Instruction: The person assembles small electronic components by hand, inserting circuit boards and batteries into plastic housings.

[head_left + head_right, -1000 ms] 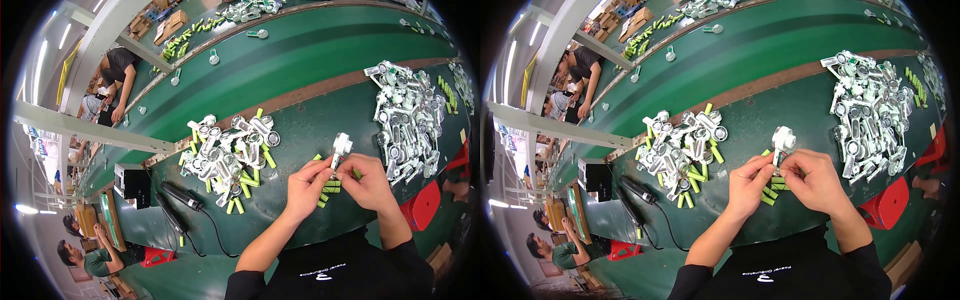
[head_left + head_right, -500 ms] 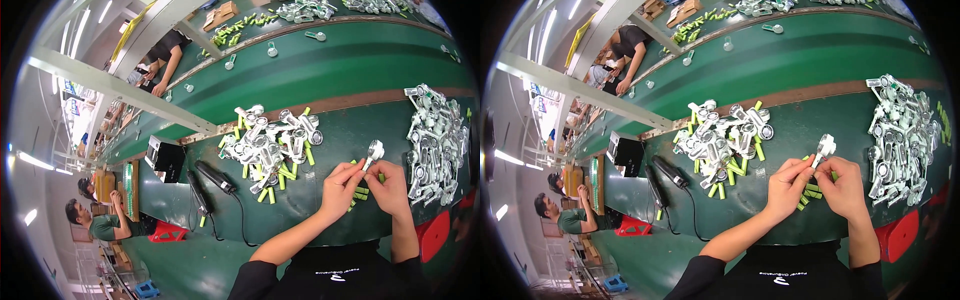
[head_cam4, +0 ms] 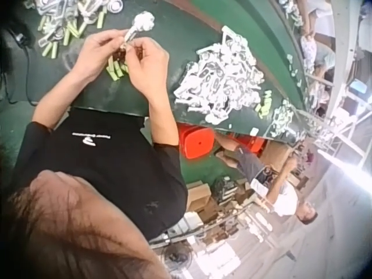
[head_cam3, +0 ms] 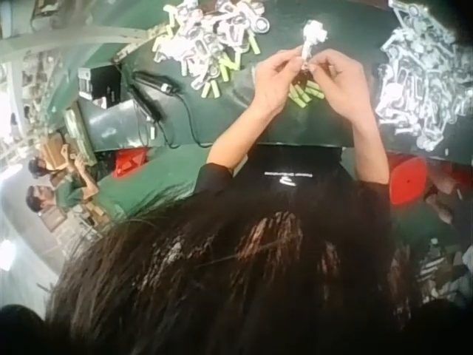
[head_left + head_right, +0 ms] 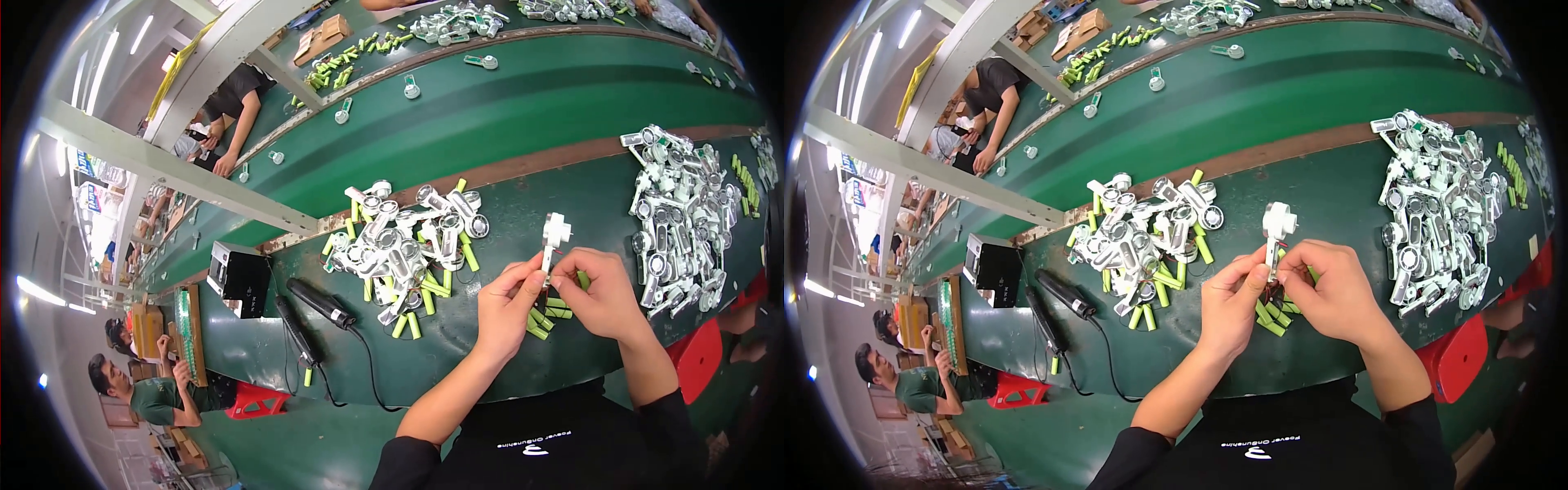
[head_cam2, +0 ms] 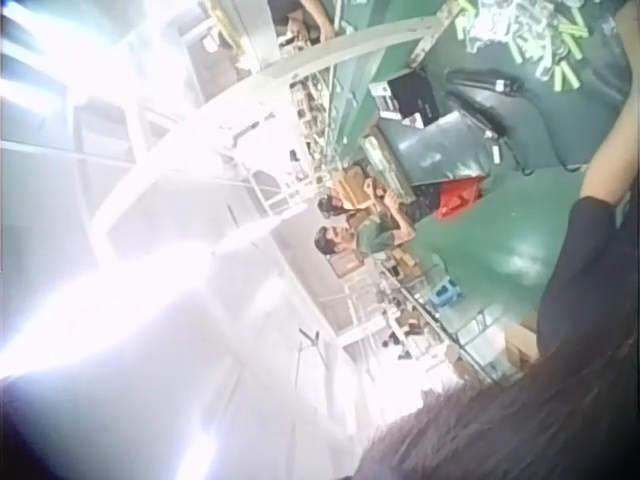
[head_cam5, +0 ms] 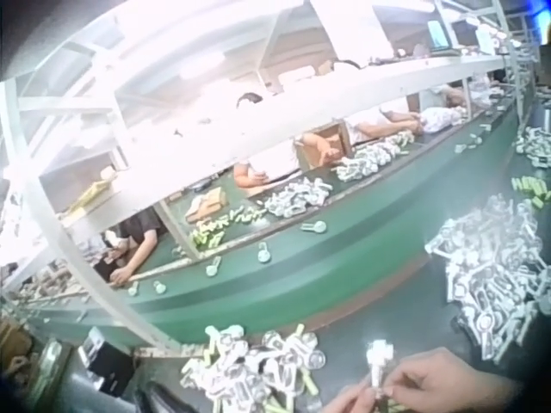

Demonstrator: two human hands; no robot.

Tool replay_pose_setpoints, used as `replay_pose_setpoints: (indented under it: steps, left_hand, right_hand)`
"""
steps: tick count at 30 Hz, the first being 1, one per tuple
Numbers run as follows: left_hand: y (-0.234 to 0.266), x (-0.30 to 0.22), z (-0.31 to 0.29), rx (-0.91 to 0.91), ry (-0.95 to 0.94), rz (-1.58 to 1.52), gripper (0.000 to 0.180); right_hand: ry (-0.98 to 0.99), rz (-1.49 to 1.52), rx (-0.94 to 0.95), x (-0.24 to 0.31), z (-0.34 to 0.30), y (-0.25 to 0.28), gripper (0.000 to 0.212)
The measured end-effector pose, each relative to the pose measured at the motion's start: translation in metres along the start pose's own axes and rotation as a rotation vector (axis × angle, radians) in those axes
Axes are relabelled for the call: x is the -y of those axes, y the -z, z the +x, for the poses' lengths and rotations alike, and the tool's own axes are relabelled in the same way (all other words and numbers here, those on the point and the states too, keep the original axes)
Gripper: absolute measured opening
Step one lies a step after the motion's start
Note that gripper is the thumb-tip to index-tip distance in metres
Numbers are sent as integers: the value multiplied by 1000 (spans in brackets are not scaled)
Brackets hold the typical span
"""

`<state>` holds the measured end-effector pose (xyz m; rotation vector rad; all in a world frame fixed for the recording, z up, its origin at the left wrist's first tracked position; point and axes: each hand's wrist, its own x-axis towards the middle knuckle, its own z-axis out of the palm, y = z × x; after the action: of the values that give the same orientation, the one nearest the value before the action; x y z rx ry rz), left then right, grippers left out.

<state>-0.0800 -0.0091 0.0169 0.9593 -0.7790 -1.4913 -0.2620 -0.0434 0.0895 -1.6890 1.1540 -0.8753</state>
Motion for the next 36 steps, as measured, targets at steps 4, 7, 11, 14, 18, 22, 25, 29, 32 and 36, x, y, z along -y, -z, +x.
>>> replay_pose_setpoints:
  steps: [4,7,11,14,18,22,25,29,32,36]
  left_hand:
    - [4,5,-5,-7,-29,-10,36]
    - [3,9,-5,-22,-39,-19,35]
    - [7,11,-6,-108,10,-101,34]
    - [7,-2,-3,-94,-6,-1,37]
    - [11,-22,-4,-28,41,22,33]
    - [44,-38,-3,-213,-151,449,23]
    - [76,-73,5,-506,-544,912,22]
    - [62,-95,9,-618,-808,1395,44]
    - [49,-72,2,-420,-791,1340,35]
    - [19,-30,9,56,-663,1299,35]
  right_hand:
    - [45,-17,11,-2,2,-5,7]
    - [46,-64,14,2,3,-6,7]
    - [76,-65,16,-3,7,-15,6]
    - [52,-19,-36,-5,7,-22,6]
    - [13,81,8,-17,6,-24,6]
    - [60,269,14,-31,6,-27,18]
    - [142,36,-99,-30,10,-6,21]
    - [96,-409,-415,-69,2,40,21]
    - [31,-794,-638,-106,12,83,30]
    - [-208,-1026,-558,-117,49,115,42]
